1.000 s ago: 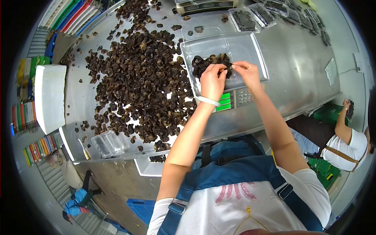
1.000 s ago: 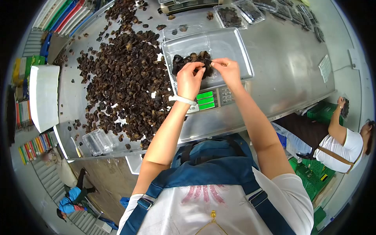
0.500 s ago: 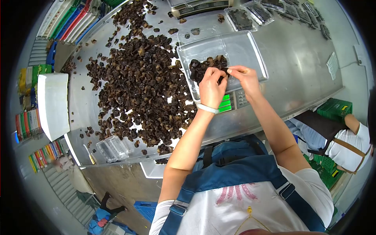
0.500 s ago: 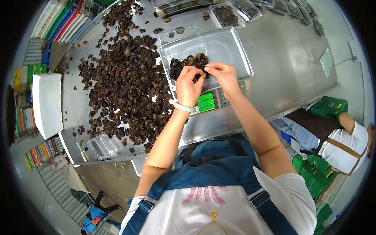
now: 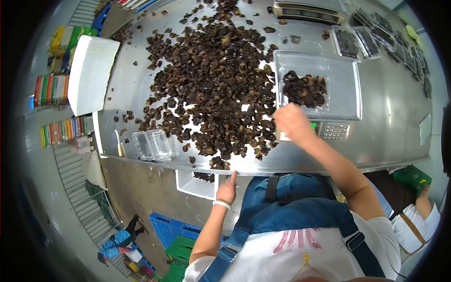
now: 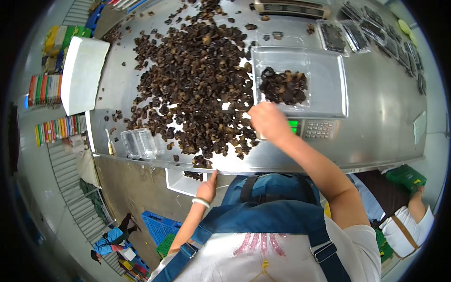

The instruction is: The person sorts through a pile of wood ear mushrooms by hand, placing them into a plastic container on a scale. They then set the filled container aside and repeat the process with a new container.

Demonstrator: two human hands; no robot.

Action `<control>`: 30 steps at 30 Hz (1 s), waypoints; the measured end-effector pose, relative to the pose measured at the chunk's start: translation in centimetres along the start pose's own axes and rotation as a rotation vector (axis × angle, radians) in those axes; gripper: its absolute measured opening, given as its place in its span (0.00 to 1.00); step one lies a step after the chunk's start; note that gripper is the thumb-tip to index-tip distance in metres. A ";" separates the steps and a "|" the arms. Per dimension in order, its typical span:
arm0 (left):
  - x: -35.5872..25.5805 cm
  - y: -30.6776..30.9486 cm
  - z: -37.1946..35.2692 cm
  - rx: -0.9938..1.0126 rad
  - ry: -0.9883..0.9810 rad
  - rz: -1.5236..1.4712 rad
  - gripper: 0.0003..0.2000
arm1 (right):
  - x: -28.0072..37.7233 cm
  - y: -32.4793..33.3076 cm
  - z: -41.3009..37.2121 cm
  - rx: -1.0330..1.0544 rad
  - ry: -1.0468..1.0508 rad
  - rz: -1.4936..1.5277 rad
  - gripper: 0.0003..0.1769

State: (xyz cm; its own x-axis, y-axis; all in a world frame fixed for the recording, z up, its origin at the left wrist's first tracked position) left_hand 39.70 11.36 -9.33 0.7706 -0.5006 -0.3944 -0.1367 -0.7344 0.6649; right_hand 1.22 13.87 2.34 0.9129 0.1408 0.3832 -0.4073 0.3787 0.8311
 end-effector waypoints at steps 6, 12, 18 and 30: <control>1.6 -9.1 -6.9 0.631 -0.031 0.012 0.17 | 3.3 -14.7 4.3 0.432 -0.040 -0.114 0.04; 0.0 -3.9 -4.1 0.443 -0.217 0.044 0.17 | 5.5 -10.4 3.7 0.370 -0.011 0.240 0.05; -4.0 5.6 1.0 0.040 -0.200 -0.252 0.09 | -5.2 7.9 -0.3 -0.279 -0.721 0.443 0.15; -16.0 17.5 19.5 -0.518 -0.407 -0.174 0.15 | -7.0 11.5 -8.0 -0.308 -0.697 0.145 0.08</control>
State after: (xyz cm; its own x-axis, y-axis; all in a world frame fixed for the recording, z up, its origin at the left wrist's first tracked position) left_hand 12.83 -2.39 -3.70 0.4453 -0.6019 -0.6629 0.3617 -0.5564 0.7481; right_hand -9.61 24.54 6.01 0.5806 -0.3609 0.7299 -0.4021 0.6524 0.6424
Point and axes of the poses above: each hand's wrist, its own z-axis towards the middle knuckle, its own y-axis out of the back of the hand, x = y × z, the point moved 7 cm from there along z, towards the middle knuckle, and after that the axes turned 8 degrees about x, right-handed, at the moved point
